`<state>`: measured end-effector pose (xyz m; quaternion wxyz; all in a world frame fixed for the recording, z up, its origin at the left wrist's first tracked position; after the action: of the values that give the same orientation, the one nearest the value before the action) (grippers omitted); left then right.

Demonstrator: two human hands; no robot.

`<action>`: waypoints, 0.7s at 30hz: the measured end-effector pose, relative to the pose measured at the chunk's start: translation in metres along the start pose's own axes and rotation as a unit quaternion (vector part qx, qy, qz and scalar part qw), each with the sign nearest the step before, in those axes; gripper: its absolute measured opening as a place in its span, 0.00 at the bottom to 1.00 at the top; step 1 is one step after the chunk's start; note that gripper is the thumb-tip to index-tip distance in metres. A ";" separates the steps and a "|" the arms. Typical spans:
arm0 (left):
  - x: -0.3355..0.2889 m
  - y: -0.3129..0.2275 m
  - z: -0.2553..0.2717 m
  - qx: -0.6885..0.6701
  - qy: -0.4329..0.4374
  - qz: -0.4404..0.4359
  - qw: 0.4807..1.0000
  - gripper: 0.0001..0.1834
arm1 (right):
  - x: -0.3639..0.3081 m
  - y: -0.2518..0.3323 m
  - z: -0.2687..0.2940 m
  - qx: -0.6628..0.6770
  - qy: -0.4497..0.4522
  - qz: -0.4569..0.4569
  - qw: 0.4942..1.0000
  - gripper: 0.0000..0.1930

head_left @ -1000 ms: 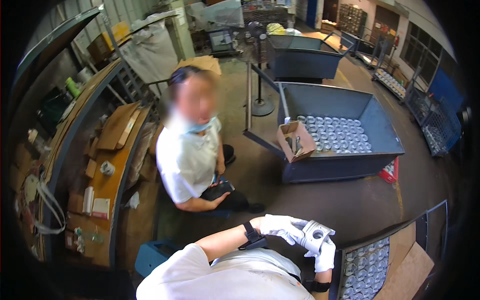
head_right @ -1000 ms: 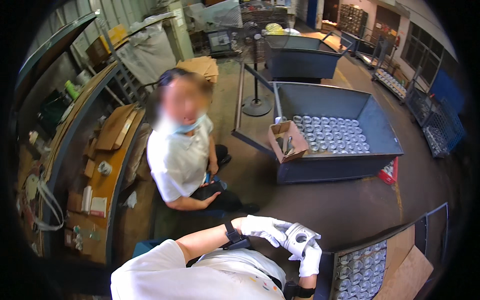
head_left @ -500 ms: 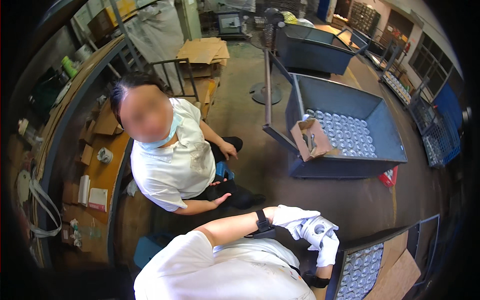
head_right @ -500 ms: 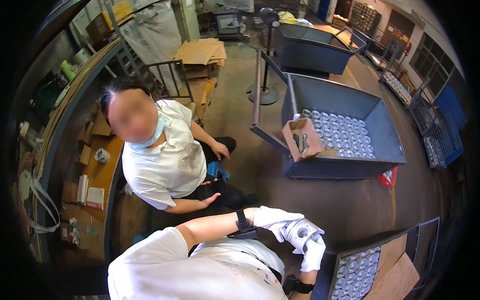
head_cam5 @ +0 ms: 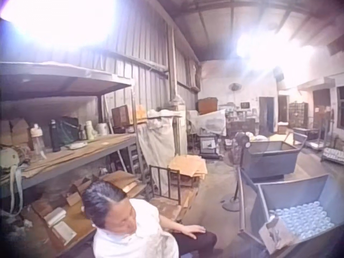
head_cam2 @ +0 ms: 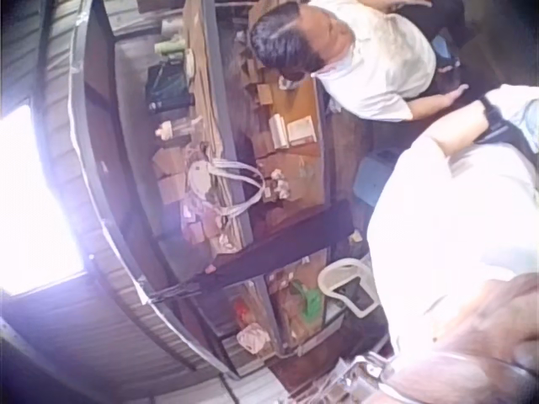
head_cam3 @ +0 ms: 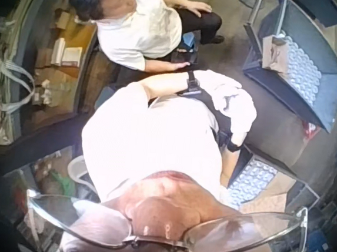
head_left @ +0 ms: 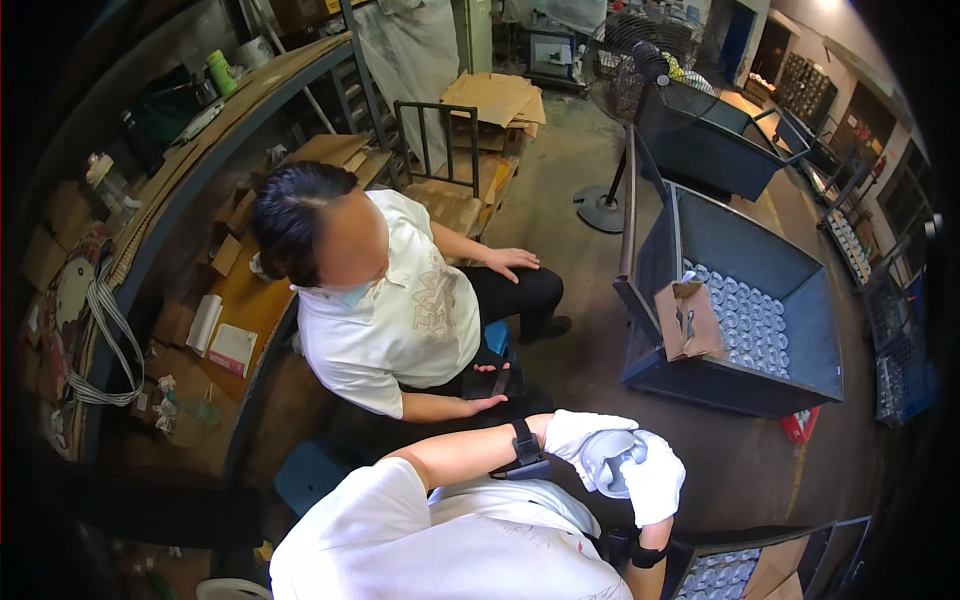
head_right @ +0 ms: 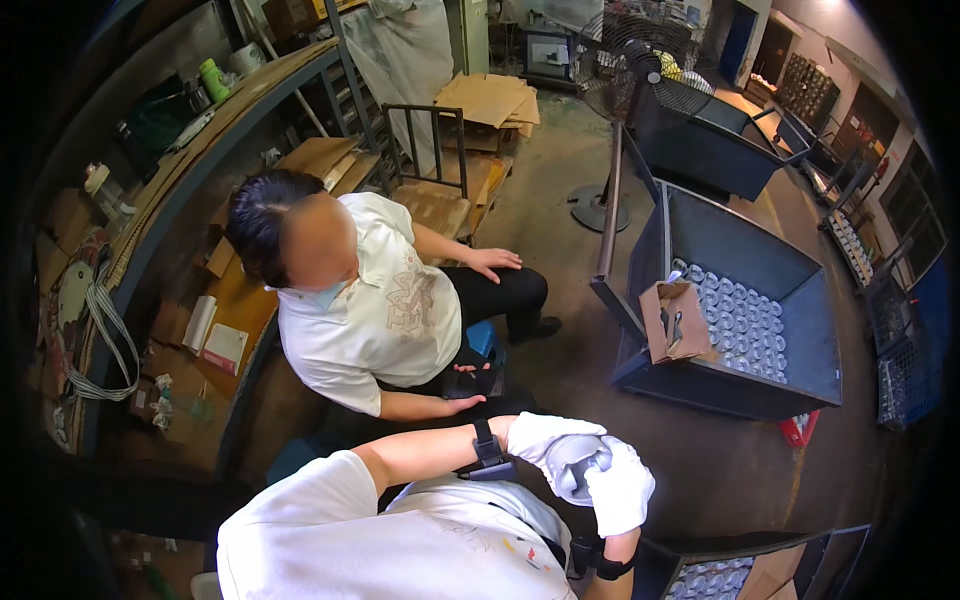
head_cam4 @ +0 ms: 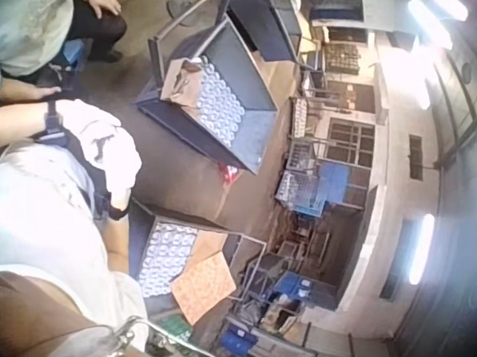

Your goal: Inspecting metal engine pistons for quality and organizing them into bins.

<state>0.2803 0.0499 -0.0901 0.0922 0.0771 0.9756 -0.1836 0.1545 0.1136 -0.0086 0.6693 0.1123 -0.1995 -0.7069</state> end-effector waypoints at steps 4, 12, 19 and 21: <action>0.002 0.003 0.003 -0.044 0.002 -0.001 0.999 0.30 | -0.003 0.005 -0.003 -0.022 -0.003 -0.018 1.000 0.20; 0.011 -0.006 -0.005 0.032 -0.040 -0.017 0.999 0.21 | -0.032 -0.011 -0.003 -0.016 0.003 -0.141 0.990 0.18; 0.064 0.003 0.013 0.137 0.018 0.051 0.989 0.24 | -0.074 -0.033 0.000 -0.015 -0.068 -0.263 0.962 0.15; 0.075 0.009 0.022 0.159 0.054 0.069 0.983 0.27 | -0.083 -0.033 0.002 -0.012 -0.086 -0.290 0.953 0.15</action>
<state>0.2123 0.0583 -0.1289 0.0386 0.1678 0.9299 -0.3250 0.1308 0.1968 -0.0297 0.4170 0.0956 -0.2068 -0.8799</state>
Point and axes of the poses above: each hand's wrist, its own x-axis towards the middle knuckle, its own z-axis out of the back of the hand, y = z × x, the point moved 4 cm from there along x, towards the middle knuckle, and after that the axes turned 4 degrees about z, right-handed, at the moved point
